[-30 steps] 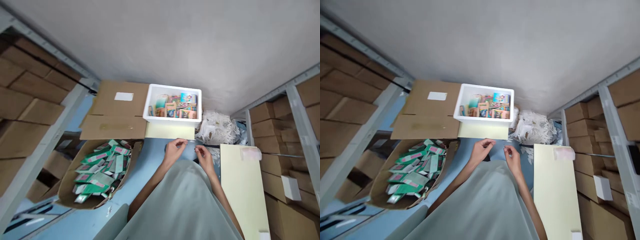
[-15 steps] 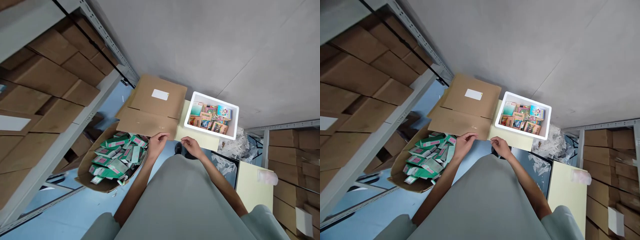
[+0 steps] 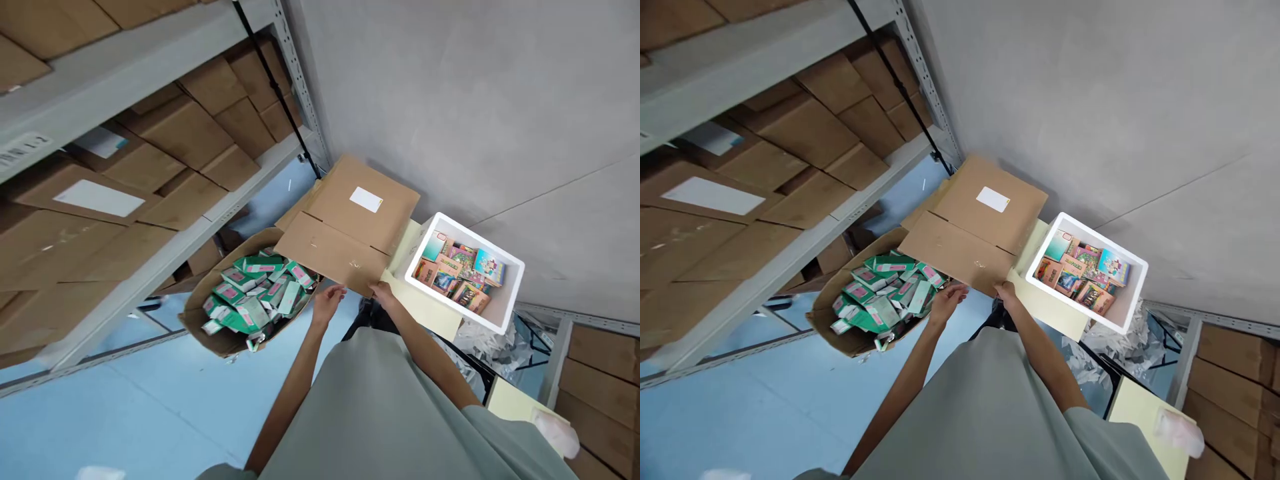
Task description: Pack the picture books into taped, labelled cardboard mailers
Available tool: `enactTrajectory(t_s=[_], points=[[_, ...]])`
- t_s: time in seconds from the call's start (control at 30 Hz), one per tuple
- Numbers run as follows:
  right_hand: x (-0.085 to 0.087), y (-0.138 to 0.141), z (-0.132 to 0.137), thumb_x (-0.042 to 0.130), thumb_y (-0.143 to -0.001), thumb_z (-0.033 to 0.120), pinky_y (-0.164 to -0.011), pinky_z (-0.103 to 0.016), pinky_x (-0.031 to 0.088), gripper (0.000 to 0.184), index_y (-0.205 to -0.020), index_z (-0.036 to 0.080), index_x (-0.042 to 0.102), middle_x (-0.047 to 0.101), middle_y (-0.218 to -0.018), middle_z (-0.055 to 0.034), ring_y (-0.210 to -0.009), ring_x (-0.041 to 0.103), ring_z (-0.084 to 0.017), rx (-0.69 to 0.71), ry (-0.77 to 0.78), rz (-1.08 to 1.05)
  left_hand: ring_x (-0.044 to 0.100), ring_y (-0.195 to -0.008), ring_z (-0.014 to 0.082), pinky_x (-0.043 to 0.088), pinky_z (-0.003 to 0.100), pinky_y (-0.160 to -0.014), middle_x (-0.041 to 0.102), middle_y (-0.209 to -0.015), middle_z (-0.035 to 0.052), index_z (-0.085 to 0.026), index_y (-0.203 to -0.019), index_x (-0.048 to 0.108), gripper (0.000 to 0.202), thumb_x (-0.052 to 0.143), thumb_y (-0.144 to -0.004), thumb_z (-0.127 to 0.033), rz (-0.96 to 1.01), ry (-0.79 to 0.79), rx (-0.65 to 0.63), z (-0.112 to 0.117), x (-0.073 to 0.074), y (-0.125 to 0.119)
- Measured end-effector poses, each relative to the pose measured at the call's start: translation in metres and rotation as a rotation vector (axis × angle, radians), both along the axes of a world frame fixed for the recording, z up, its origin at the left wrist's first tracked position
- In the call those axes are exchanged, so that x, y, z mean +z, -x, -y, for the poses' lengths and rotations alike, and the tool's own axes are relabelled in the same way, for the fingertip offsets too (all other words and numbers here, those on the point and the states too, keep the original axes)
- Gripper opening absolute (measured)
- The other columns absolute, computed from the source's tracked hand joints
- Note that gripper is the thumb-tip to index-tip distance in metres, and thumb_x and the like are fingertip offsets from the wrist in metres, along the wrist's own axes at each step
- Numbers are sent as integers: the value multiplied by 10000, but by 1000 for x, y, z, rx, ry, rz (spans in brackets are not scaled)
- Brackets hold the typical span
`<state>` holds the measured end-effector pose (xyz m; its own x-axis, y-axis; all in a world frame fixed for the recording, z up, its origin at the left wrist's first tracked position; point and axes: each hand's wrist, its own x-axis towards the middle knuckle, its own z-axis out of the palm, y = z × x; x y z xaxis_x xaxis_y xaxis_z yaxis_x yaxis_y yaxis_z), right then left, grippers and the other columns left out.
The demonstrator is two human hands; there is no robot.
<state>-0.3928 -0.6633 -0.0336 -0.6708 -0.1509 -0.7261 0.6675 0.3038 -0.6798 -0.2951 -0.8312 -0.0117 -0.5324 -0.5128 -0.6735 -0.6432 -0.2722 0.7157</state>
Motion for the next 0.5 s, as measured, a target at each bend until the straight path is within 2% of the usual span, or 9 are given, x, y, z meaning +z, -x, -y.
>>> enactTrajectory(t_s=[0.13, 0.23, 0.3, 0.43, 0.5], points=[[19, -4, 0, 884, -703, 597, -649, -292, 588, 474, -725, 225, 591, 664, -664, 13, -672, 676, -172, 23, 11, -33, 789, -856, 220, 659, 413, -880, 811, -964, 110, -163, -1069, 715, 278, 822, -868, -322, 57, -83, 193, 14, -5, 6], [46, -4, 0, 921, -663, 621, -655, -298, 592, 499, -760, 219, 642, 717, -735, -12, -689, 702, -185, 63, 51, -108, 801, -1001, 224, 657, 387, -946, 818, -1084, 143, -181, -1121, 713, 228, 724, -993, -370, -10, -156, 286, 30, 3, 26], [70, 0, 4, 906, -676, 666, -633, -297, 572, 524, -733, 234, 614, 698, -696, -1, -664, 691, -188, 118, 83, -218, 799, -1087, 240, 664, 378, -965, 831, -1101, 129, -207, -1155, 725, 207, 708, -1011, -355, -109, -226, 365, 41, 14, 42], [133, 15, 16, 785, -809, 771, -654, -303, 572, 572, -737, 257, 545, 690, -652, 9, -655, 713, -196, 258, 190, -428, 805, -1118, 226, 664, 337, -997, 850, -1012, 66, -210, -1136, 737, 237, 736, -910, -139, -348, -385, 645, 67, 44, 67], [168, 30, 16, 716, -869, 816, -716, -310, 600, 586, -811, 244, 600, 749, -740, -13, -733, 766, -207, 329, 277, -470, 812, -1085, 197, 657, 311, -1009, 848, -981, 46, -198, -1114, 730, 253, 704, -891, -81, -482, -388, 648, 82, 61, 77]])
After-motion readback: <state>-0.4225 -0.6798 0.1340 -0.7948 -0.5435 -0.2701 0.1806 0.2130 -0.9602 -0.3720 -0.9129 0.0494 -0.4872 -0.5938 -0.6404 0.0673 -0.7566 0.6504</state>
